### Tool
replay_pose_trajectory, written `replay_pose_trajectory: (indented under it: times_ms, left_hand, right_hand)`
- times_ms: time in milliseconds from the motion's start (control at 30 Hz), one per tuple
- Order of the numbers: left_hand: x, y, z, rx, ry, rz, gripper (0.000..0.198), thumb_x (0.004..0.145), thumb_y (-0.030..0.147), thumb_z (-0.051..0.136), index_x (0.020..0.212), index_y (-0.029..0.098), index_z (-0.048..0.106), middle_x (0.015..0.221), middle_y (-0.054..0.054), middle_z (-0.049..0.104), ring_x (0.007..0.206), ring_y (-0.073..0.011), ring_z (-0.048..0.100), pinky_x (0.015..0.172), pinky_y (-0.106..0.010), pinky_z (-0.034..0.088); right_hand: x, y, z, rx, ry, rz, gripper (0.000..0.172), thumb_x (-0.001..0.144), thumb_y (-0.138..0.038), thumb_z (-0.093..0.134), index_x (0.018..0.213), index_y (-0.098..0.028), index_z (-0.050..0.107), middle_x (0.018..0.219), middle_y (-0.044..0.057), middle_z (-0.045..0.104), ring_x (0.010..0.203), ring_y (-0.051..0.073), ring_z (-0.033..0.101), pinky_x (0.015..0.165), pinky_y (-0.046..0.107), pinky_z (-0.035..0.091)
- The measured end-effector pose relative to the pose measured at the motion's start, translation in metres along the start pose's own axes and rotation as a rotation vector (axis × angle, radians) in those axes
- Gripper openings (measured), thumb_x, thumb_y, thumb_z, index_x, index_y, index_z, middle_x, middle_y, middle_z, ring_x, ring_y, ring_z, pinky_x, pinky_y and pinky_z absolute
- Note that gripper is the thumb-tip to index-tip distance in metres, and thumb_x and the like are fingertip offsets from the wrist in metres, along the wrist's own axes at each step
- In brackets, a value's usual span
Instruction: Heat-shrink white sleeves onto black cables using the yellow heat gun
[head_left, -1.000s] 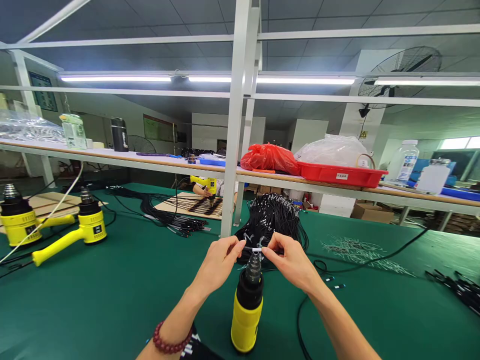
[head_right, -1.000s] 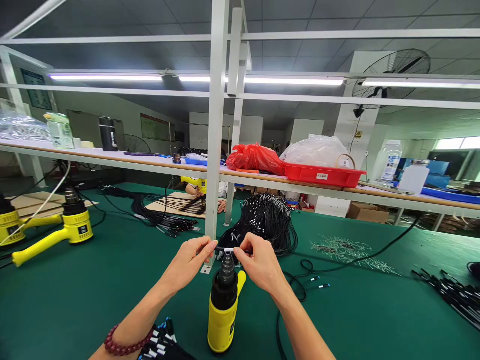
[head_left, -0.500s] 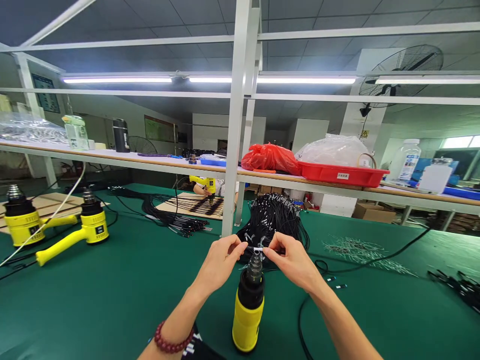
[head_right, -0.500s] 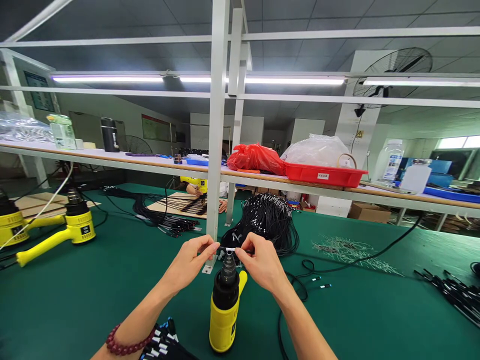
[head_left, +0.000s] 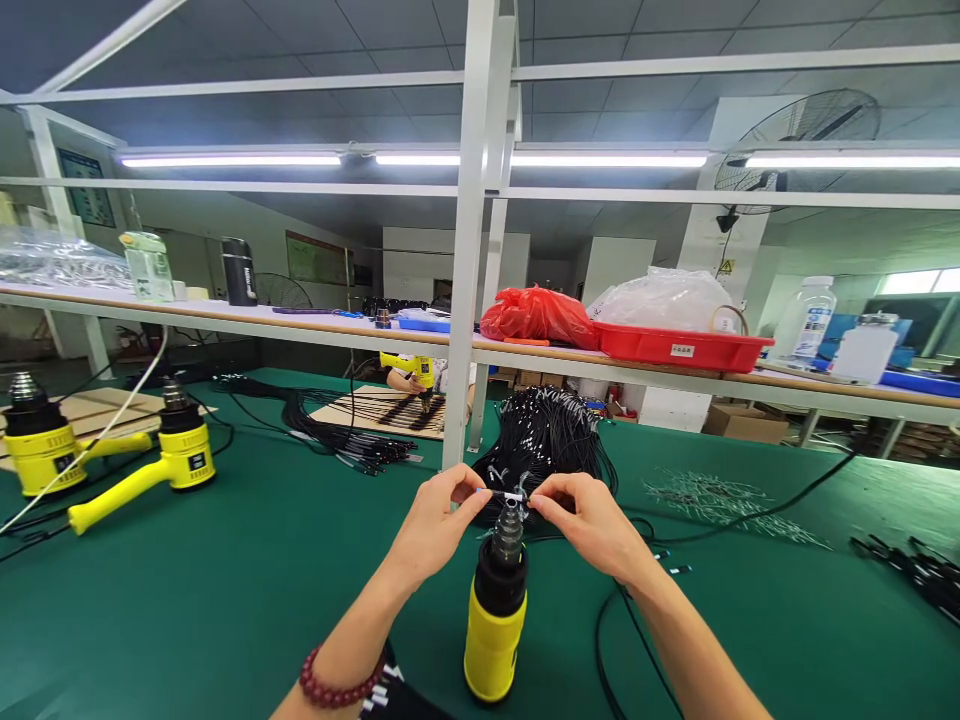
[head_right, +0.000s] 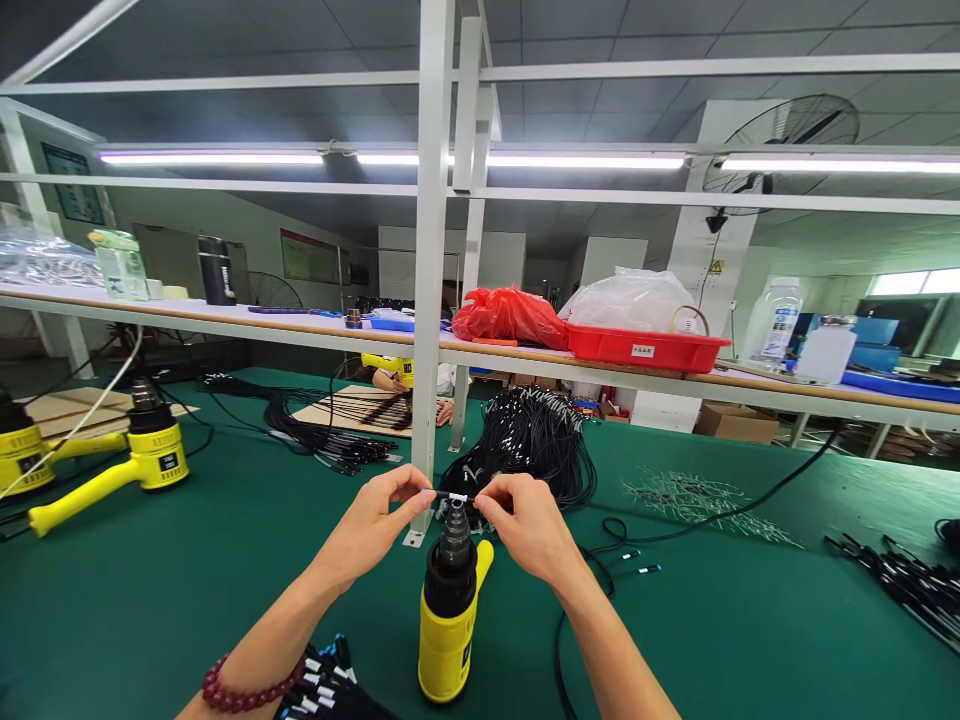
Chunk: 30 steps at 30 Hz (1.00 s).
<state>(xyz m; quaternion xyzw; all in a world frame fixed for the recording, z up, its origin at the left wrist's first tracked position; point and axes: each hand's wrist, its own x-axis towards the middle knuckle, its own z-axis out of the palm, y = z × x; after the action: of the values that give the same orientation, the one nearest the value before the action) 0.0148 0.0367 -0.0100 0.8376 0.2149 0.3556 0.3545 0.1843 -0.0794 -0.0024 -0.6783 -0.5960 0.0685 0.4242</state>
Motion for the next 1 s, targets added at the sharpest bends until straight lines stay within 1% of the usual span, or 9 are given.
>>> replay_pose_trajectory:
  times_ms: [67,200,267,400,567,633,767,867,1000]
  left_hand:
    - [0.0003,0.0009,-0.0012,-0.010,-0.012,-0.022,0.026,0.088,0.041,0.050,0.077,0.018,0.057,0.072,0.001,0.058,0.069,-0.0159,0.052,0.062,-0.025,0.038]
    - [0.0027,0.0012,-0.0027,0.081,-0.049,-0.058,0.046,0.093,0.051,0.038,0.067,0.018,0.057,0.060,0.001,0.055,0.059,-0.0153,0.050,0.058,-0.026,0.034]
    - [0.0043,0.0002,-0.0027,0.107,-0.060,-0.060,0.051,0.094,0.053,0.035,0.064,0.018,0.057,0.056,0.002,0.053,0.056,-0.0149,0.049,0.057,-0.026,0.032]
    - [0.0053,-0.0009,-0.0019,0.078,-0.054,-0.053,0.044,0.091,0.049,0.040,0.064,0.018,0.055,0.058,0.002,0.053,0.056,-0.0146,0.047,0.056,-0.025,0.031]
    - [0.0036,-0.0002,-0.0005,-0.052,-0.070,-0.061,0.030,0.086,0.044,0.048,0.070,0.019,0.053,0.066,0.002,0.055,0.063,-0.0149,0.049,0.058,-0.024,0.035]
    - [0.0034,-0.0005,0.0004,-0.031,-0.072,-0.079,0.036,0.086,0.049,0.048,0.067,0.019,0.052,0.063,0.002,0.054,0.061,-0.0147,0.048,0.057,-0.024,0.034]
    - [0.0049,-0.0023,0.0026,0.076,-0.066,-0.069,0.052,0.091,0.057,0.038,0.059,0.018,0.053,0.052,0.003,0.048,0.053,-0.0141,0.045,0.054,-0.026,0.030]
    - [0.0068,-0.0037,0.0033,0.096,-0.048,-0.049,0.051,0.091,0.055,0.038,0.058,0.019,0.050,0.050,0.004,0.042,0.051,-0.0132,0.041,0.054,-0.026,0.027]
    - [0.0080,-0.0042,0.0029,0.089,-0.038,-0.043,0.045,0.090,0.052,0.042,0.061,0.019,0.050,0.054,0.005,0.043,0.055,-0.0132,0.039,0.054,-0.025,0.026]
  right_hand:
    - [-0.0002,0.0000,-0.0019,0.001,0.001,-0.010,0.025,0.086,-0.030,0.052,0.072,-0.017,0.068,0.069,0.001,0.067,0.063,0.015,0.055,0.057,0.026,0.037]
    - [0.0004,0.0000,-0.0043,0.008,0.003,-0.015,0.024,0.085,-0.031,0.053,0.071,-0.017,0.067,0.068,0.001,0.066,0.063,0.014,0.054,0.058,0.025,0.037]
    - [0.0007,-0.0002,-0.0050,0.014,-0.004,-0.016,0.022,0.085,-0.029,0.054,0.070,-0.017,0.067,0.068,0.001,0.066,0.064,0.014,0.055,0.059,0.025,0.038]
    - [0.0010,0.0003,-0.0047,0.022,-0.001,-0.013,0.019,0.083,-0.026,0.056,0.071,-0.017,0.068,0.070,0.001,0.067,0.065,0.015,0.056,0.059,0.025,0.039]
    - [0.0011,0.0016,-0.0024,0.035,0.025,-0.001,0.015,0.081,-0.024,0.058,0.071,-0.017,0.067,0.069,0.001,0.066,0.064,0.014,0.056,0.058,0.024,0.039]
    - [0.0009,0.0012,-0.0014,0.039,0.029,-0.003,0.015,0.081,-0.024,0.058,0.071,-0.017,0.067,0.069,0.001,0.066,0.064,0.014,0.056,0.058,0.024,0.040]
    - [-0.0002,-0.0007,-0.0003,0.041,0.031,-0.011,0.015,0.082,-0.024,0.058,0.072,-0.018,0.067,0.070,0.000,0.067,0.064,0.014,0.057,0.058,0.024,0.040]
    - [-0.0016,-0.0020,-0.0015,-0.007,0.015,-0.024,0.021,0.086,-0.027,0.055,0.073,-0.018,0.068,0.071,0.001,0.068,0.064,0.015,0.057,0.057,0.024,0.037]
    - [-0.0019,-0.0024,-0.0035,-0.112,0.008,-0.049,0.029,0.091,-0.030,0.050,0.072,-0.018,0.070,0.068,0.001,0.068,0.062,0.015,0.054,0.058,0.026,0.033]
